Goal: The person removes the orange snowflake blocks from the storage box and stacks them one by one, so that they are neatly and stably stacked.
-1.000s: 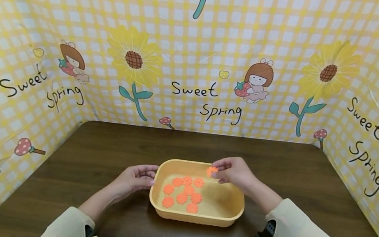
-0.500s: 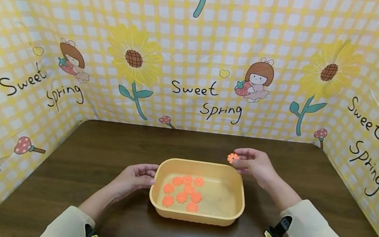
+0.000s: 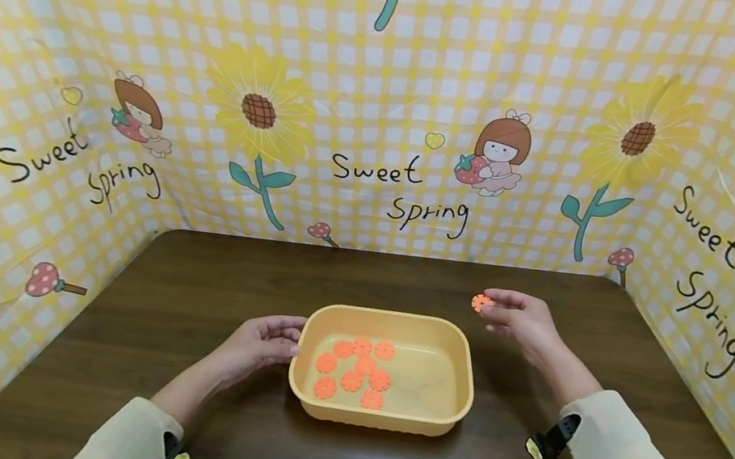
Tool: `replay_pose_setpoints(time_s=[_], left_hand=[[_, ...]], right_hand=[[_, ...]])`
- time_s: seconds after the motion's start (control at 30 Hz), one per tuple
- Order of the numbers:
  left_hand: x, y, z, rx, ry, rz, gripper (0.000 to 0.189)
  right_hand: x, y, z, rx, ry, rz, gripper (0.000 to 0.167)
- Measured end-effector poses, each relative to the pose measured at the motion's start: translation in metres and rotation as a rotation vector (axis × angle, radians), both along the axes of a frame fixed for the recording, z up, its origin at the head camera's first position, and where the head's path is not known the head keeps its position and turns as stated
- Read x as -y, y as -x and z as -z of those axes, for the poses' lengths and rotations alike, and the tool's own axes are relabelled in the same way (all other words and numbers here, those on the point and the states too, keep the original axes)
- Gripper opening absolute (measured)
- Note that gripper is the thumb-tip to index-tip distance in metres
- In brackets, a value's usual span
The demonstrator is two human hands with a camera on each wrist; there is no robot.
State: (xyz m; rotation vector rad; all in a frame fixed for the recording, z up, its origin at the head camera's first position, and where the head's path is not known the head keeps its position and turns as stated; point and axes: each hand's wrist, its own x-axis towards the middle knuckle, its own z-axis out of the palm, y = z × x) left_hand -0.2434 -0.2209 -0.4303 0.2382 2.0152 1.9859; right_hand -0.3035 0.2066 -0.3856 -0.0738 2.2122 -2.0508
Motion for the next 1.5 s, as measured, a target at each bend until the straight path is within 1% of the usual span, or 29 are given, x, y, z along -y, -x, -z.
replay_pose_setpoints(time_s=[0.17,0.4,0.5,0.7,0.93,1.1,1.3,1.37,1.43,1.5], left_hand=[[0.000,0.000,0.000,-0.002,0.001,0.000,0.059],[0.000,0.000,0.000,-0.008,0.002,0.001,0.057],[0.000,0.000,0.001,-0.011,0.005,0.002,0.057],[0.001,-0.001,0.001,-0.013,-0.004,-0.001,0.059],[0.001,-0.001,0.003,-0.022,-0.020,0.015,0.058],[0.000,-0.001,0.004,-0.010,-0.030,-0.004,0.057],[-0.001,-0.001,0.005,0.003,-0.050,0.001,0.058],[-0.001,-0.002,0.006,0.009,-0.058,0.002,0.058],[-0.001,-0.002,0.006,0.012,-0.062,0.000,0.059],[-0.001,-0.002,0.006,0.016,-0.068,-0.002,0.058]], right_hand=[[-0.010,0.005,0.009,-0.015,-0.002,-0.004,0.048],[-0.026,0.013,0.025,0.019,0.013,-0.012,0.051],[-0.031,0.013,0.030,0.019,-0.022,-0.010,0.051],[-0.039,0.019,0.039,0.056,-0.084,0.004,0.046],[-0.047,0.022,0.044,0.094,-0.131,0.030,0.046],[-0.050,0.025,0.048,0.099,-0.142,0.035,0.047],[-0.051,0.027,0.052,0.114,-0.108,0.007,0.049],[-0.051,0.029,0.053,0.108,-0.112,-0.011,0.049],[-0.051,0.029,0.054,0.095,-0.150,-0.020,0.048],[-0.050,0.029,0.054,0.070,-0.215,-0.026,0.046]])
